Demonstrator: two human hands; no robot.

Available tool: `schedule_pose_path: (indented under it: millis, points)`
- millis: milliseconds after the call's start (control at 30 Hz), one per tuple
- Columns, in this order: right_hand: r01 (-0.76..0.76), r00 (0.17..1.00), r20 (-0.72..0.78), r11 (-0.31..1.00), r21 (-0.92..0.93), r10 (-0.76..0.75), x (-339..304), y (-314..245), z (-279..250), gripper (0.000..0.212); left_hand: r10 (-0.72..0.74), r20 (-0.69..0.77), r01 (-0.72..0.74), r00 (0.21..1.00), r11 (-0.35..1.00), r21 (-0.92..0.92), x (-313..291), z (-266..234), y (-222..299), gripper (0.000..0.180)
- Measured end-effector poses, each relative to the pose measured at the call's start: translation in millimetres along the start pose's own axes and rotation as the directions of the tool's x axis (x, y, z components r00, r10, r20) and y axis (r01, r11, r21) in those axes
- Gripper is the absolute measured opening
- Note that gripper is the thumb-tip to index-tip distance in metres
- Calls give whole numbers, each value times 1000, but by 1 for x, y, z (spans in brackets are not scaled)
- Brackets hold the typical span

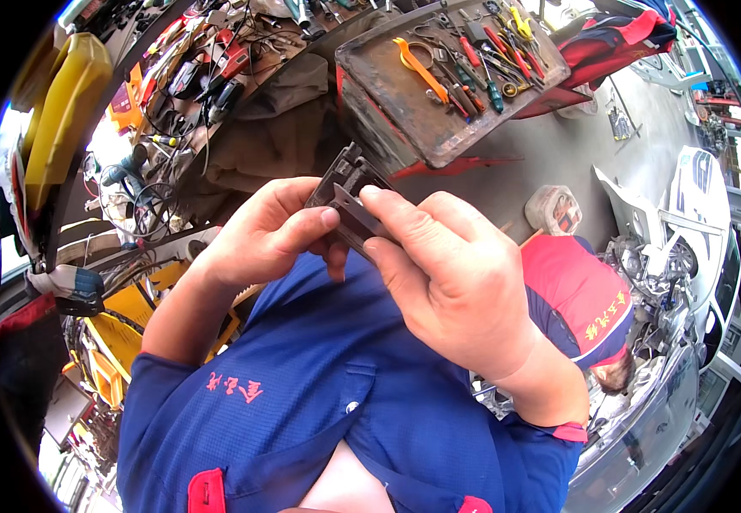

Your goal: The person uses a metal blade to scrape residue off a black plastic car trim piece. They repeatedly scrape along the length of the trim to remove adhesive or buildup while standing in a workshop.

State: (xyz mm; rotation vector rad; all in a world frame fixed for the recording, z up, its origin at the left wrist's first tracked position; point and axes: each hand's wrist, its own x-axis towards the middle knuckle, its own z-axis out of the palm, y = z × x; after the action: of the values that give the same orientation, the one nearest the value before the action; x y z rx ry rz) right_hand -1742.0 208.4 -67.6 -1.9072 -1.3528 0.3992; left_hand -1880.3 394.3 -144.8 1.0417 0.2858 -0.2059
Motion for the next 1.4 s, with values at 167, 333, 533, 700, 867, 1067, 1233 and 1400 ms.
schedule_pose_path:
  millis: [167, 333, 533, 700, 867, 1067, 1233, 1400]
  points:
    - [191, 980, -28, 968, -162, -198, 7, 6, 9, 42, 23, 25, -21, 999, 998, -66, -2, 0, -3, 26]
    - [307, 945, -43, 928, -212, -323, 15, 5, 16, 37, -11, 18, 10, 1000, 1000, 27, -4, 9, 8, 24]
    - [334, 936, -25, 908, -254, -351, 14, 7, 22, 36, 9, 2, -9, 1000, 998, 60, -6, 10, 7, 25]
    - [330, 938, -10, 905, -269, -346, 12, 7, 27, 40, -15, 7, 14, 1000, 989, 148, -5, 5, 6, 24]
    - [357, 932, 70, 877, -322, -354, 6, 11, 30, 50, -42, 17, 40, 999, 993, 107, -6, 9, 13, 29]
    - [319, 947, 131, 903, -289, -293, 1, 6, 25, 47, -72, 2, 70, 997, 985, 159, -6, 8, 7, 29]
    - [280, 958, 137, 917, -285, -250, -5, 6, 24, 45, -79, 9, 77, 997, 989, 124, -6, 10, 3, 29]
    - [178, 970, 206, 952, -250, -127, -14, -1, 11, 45, -94, -103, 100, 990, 993, 60, -8, 9, 7, 30]
